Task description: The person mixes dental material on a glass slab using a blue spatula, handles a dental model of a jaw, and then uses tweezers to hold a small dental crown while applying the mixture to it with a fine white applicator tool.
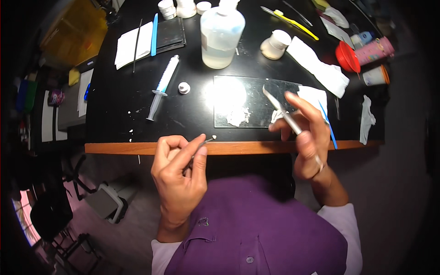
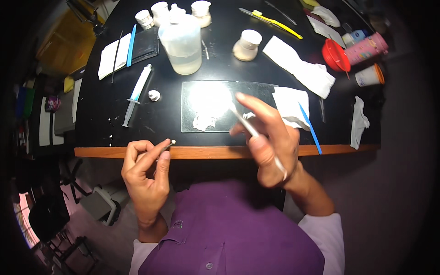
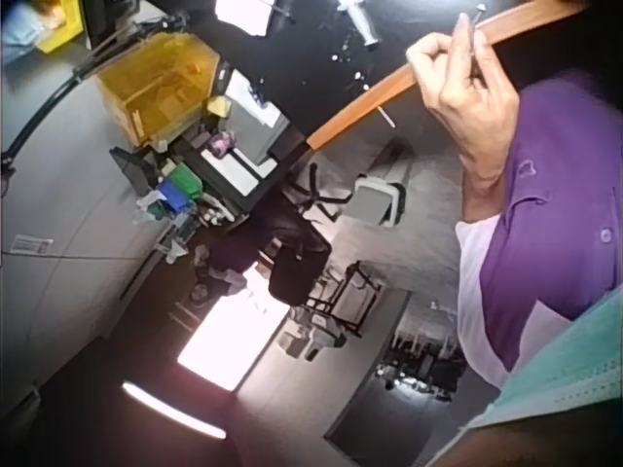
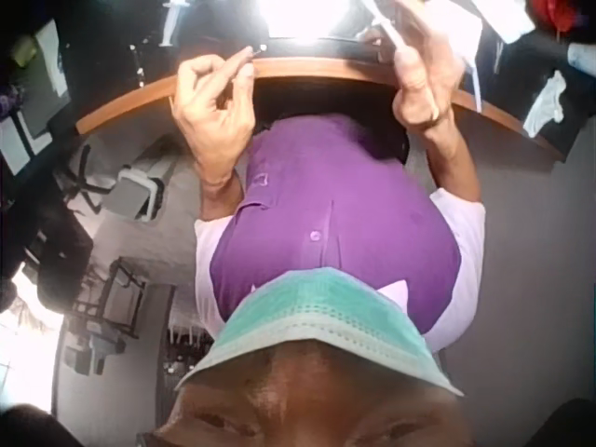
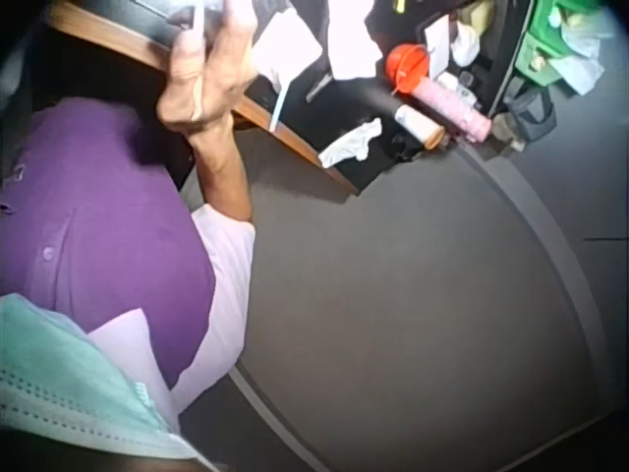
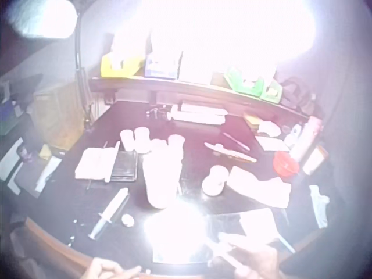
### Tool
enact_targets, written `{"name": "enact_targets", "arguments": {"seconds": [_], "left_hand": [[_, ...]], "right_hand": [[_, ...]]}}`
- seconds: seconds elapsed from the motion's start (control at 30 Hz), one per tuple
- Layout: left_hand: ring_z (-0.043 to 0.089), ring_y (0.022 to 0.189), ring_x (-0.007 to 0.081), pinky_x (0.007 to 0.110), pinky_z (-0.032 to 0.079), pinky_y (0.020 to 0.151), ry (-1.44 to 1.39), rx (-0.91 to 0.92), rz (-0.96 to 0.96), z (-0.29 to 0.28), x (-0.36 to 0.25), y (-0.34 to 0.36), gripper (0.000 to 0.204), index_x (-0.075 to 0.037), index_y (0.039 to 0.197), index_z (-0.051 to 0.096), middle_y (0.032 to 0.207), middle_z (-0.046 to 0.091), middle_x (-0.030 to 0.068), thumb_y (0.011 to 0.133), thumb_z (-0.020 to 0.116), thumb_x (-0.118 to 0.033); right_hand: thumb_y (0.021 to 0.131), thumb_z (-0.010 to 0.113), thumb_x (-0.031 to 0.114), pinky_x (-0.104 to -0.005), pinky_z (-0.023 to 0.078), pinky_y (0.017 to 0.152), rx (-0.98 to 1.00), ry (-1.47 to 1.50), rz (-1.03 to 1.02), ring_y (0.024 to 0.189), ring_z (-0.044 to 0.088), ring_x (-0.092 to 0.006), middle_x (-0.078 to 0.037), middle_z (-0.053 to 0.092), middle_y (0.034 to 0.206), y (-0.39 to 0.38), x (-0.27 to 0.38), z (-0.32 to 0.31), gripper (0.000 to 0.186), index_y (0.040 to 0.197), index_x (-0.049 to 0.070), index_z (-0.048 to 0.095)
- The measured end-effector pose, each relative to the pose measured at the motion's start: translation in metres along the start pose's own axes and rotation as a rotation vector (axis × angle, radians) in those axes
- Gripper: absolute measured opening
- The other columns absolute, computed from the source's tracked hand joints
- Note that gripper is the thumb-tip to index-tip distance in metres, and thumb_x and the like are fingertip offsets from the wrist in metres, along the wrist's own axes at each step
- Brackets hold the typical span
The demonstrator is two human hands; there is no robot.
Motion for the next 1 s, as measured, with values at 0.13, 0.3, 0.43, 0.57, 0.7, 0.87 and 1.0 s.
{"name": "enact_targets", "arguments": {"seconds": [0.13, 0.3, 0.43, 0.57, 0.7, 0.87, 1.0], "left_hand": [[0.04, 0.058, 0.0033, 0.025, 0.031, 0.049, 0.03, -0.024, -0.046, 0.008, 0.008, -0.004, 0.026, 0.0, 0.116, 0.083, 0.094, 0.055, 0.0032, 0.091, 0.082, 0.005], [0.039, 0.056, 0.0016, 0.023, 0.03, 0.047, 0.036, -0.021, -0.049, 0.01, 0.008, -0.001, 0.028, -0.002, 0.117, 0.083, 0.09, 0.056, 0.0016, 0.089, 0.084, 0.004], [0.04, 0.056, 0.0012, 0.022, 0.031, 0.047, 0.021, -0.015, -0.05, 0.009, 0.009, 0.001, 0.027, -0.002, 0.116, 0.084, 0.089, 0.057, 0.0013, 0.09, 0.084, 0.004], [0.044, 0.067, 0.0055, 0.023, 0.036, 0.06, 0.018, 0.019, -0.156, 0.01, 0.009, 0.001, 0.027, -0.002, 0.117, 0.083, 0.09, 0.057, 0.0014, 0.091, 0.082, 0.003], [0.045, 0.069, 0.0059, 0.023, 0.037, 0.061, 0.019, 0.031, -0.173, 0.01, 0.008, 0.0, 0.027, -0.001, 0.118, 0.083, 0.09, 0.057, 0.0016, 0.091, 0.081, 0.003], [0.046, 0.07, 0.0066, 0.024, 0.038, 0.063, 0.026, 0.03, -0.178, 0.011, 0.008, 0.002, 0.027, -0.001, 0.118, 0.083, 0.09, 0.057, 0.0019, 0.092, 0.081, 0.003], [0.044, 0.059, 0.0011, 0.021, 0.034, 0.05, 0.03, 0.01, -0.075, 0.01, 0.007, -0.002, 0.029, -0.002, 0.118, 0.083, 0.092, 0.059, 0.002, 0.09, 0.083, 0.005]], "right_hand": [[0.083, 0.068, -0.001, -0.0315, 0.046, 0.069, -0.064, -0.132, -0.131, 0.064, 0.065, -0.0175, -0.007, 0.075, 0.078, -0.018, -0.003, 0.011, 0.02, 0.102, -0.001, 0.073], [0.073, 0.075, 0.0, -0.0337, 0.041, 0.069, -0.007, -0.253, -0.228, 0.066, 0.06, -0.0176, -0.003, 0.075, 0.075, -0.017, 0.001, 0.03, 0.021, 0.094, 0.001, 0.079], [0.073, 0.078, 0.004, -0.034, 0.039, 0.071, -0.021, -0.346, -0.261, 0.069, 0.057, -0.0173, -0.002, 0.075, 0.075, -0.02, -0.002, 0.036, 0.024, 0.096, 0.003, 0.08], [0.073, 0.079, 0.004, -0.0338, 0.038, 0.07, -0.008, -0.329, -0.26, 0.072, 0.056, -0.0172, 0.0, 0.075, 0.076, -0.02, -0.001, 0.036, 0.024, 0.097, 0.003, 0.081], [0.073, 0.079, 0.004, -0.033, 0.038, 0.07, -0.029, -0.328, -0.238, 0.073, 0.056, -0.0171, 0.0, 0.075, 0.077, -0.02, -0.004, 0.036, 0.022, 0.095, 0.003, 0.081], [0.072, 0.078, 0.002, -0.0324, 0.04, 0.069, -0.057, -0.319, -0.222, 0.071, 0.058, -0.0173, -0.002, 0.076, 0.078, -0.018, -0.007, 0.031, 0.023, 0.094, 0.002, 0.081], [0.071, 0.076, 0.001, -0.0325, 0.04, 0.068, -0.031, -0.284, -0.219, 0.068, 0.059, -0.0173, -0.002, 0.074, 0.076, -0.018, -0.005, 0.027, 0.022, 0.092, 0.002, 0.08]]}}
Point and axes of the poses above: each hand's wrist, its own y-axis towards the middle knuckle, its own z-axis out of the palm, x = y × z, the point moved 8 cm from there along y, towards the middle knuckle
